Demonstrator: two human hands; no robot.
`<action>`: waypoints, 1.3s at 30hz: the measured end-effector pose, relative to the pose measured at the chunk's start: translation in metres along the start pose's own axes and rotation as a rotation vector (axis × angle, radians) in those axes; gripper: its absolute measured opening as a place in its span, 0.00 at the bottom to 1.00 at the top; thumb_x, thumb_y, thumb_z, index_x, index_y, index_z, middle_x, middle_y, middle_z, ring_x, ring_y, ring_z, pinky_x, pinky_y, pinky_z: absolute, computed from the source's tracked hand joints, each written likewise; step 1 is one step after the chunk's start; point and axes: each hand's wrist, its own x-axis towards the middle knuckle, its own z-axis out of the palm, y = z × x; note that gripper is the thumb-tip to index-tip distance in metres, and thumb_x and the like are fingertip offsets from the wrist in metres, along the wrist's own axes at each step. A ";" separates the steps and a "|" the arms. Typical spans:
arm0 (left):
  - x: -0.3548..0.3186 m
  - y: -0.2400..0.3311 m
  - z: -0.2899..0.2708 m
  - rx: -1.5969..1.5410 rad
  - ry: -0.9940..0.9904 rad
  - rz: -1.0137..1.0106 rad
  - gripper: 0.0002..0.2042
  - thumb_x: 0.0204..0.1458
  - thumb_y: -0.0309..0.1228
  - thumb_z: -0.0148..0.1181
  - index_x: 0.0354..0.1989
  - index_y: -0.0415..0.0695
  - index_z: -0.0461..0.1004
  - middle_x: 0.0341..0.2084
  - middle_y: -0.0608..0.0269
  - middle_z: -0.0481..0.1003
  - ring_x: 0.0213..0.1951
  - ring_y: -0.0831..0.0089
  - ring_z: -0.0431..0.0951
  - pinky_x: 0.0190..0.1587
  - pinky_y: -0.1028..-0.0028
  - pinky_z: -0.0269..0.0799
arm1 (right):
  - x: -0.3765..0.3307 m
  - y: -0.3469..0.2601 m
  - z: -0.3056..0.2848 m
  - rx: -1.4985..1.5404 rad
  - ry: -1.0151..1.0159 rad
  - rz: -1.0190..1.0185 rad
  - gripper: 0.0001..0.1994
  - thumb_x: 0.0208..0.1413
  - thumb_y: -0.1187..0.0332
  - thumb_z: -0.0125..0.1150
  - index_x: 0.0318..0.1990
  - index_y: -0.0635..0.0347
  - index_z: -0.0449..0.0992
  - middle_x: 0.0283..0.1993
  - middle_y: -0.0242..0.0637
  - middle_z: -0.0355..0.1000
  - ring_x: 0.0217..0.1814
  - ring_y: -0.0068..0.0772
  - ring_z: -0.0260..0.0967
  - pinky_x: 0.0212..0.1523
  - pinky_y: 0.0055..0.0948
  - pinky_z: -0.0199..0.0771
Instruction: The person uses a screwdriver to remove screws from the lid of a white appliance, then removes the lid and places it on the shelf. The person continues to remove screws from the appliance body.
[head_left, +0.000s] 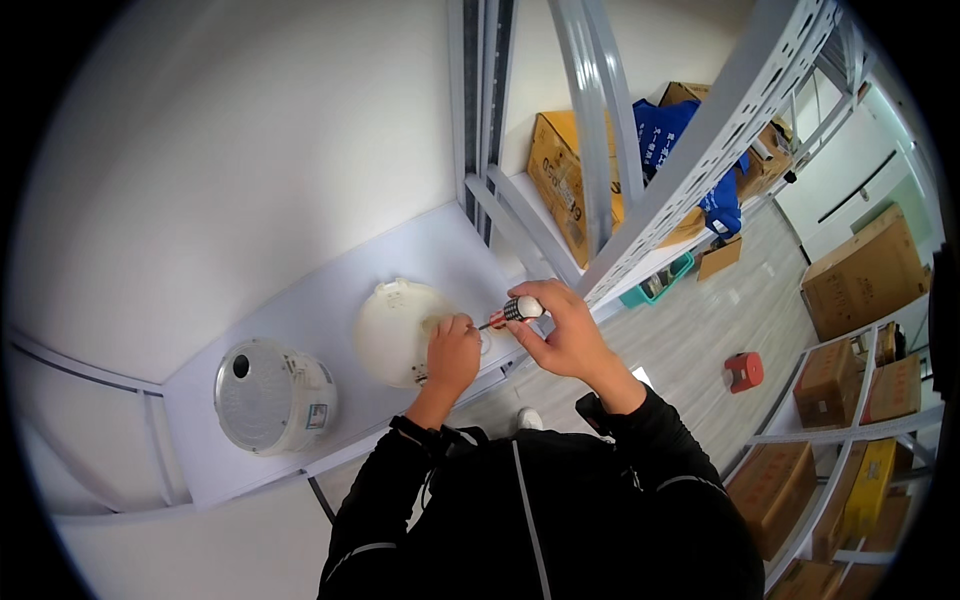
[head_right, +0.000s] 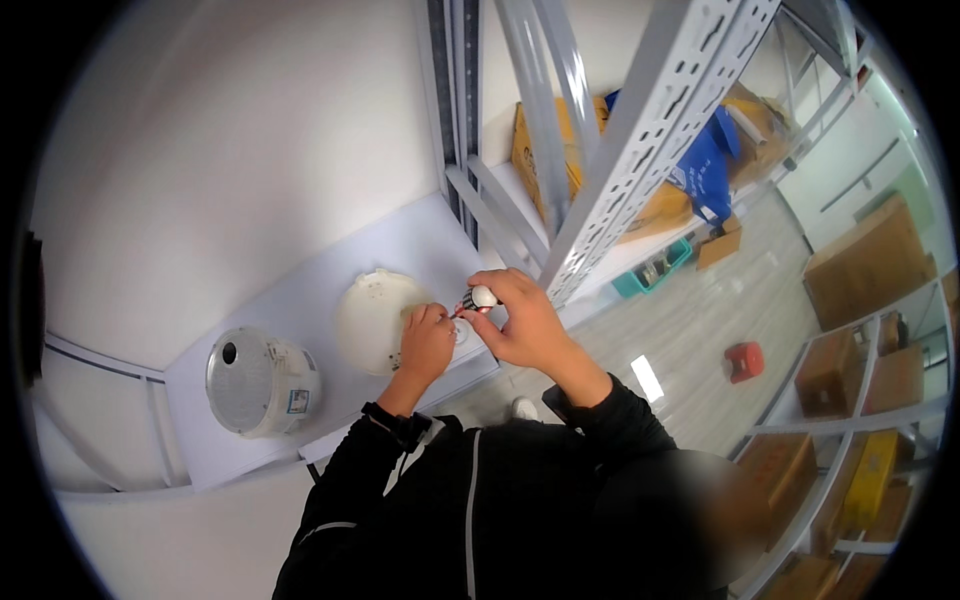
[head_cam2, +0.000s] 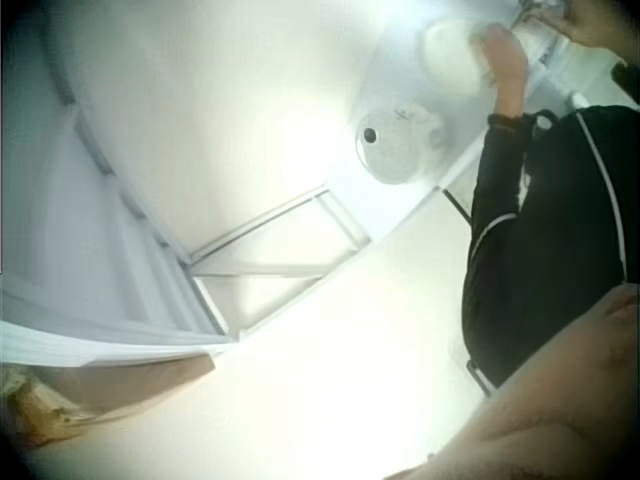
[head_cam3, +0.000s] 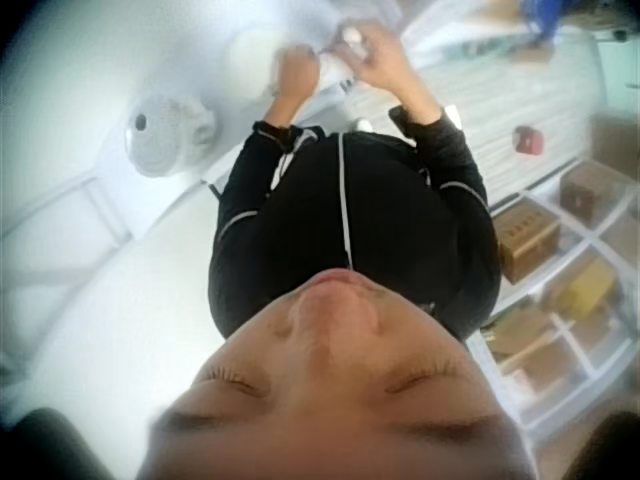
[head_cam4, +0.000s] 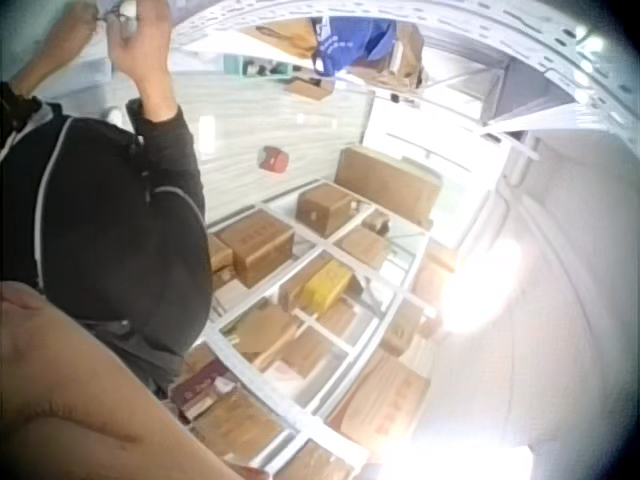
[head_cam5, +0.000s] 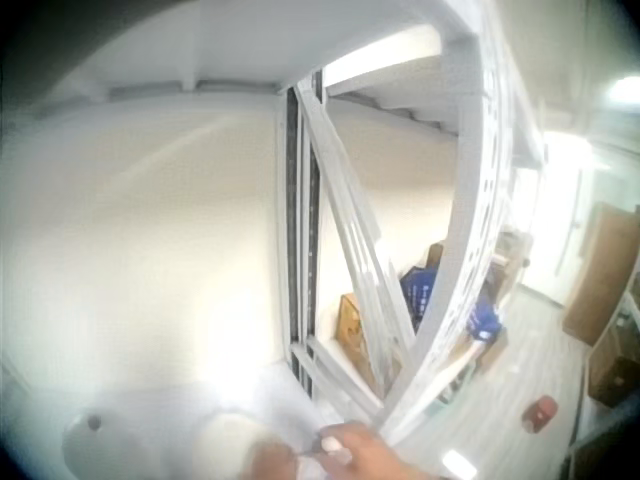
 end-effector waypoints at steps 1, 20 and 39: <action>0.000 0.000 0.008 0.022 0.031 -0.020 0.05 0.50 0.29 0.69 0.33 0.43 0.82 0.46 0.62 0.76 0.56 0.57 0.73 0.59 0.56 0.70 | 0.000 0.003 -0.005 0.003 -0.009 -0.005 0.20 0.54 0.74 0.75 0.55 0.60 0.79 0.46 0.45 0.79 0.47 0.51 0.77 0.49 0.39 0.77; -0.015 0.006 -0.050 -0.111 -0.039 -0.257 0.33 0.45 0.38 0.79 0.62 0.48 0.76 0.65 0.59 0.74 0.67 0.51 0.72 0.69 0.54 0.70 | 0.014 0.032 -0.004 0.166 -0.178 0.015 0.21 0.58 0.70 0.76 0.56 0.62 0.77 0.48 0.47 0.80 0.45 0.49 0.80 0.45 0.38 0.82; -0.074 -0.088 -0.094 -0.045 -0.252 -0.042 0.33 0.41 0.55 0.80 0.58 0.57 0.84 0.62 0.64 0.75 0.70 0.60 0.68 0.80 0.45 0.48 | 0.021 -0.009 0.104 0.093 -0.189 0.127 0.21 0.59 0.69 0.76 0.57 0.63 0.76 0.45 0.46 0.80 0.40 0.44 0.81 0.41 0.34 0.82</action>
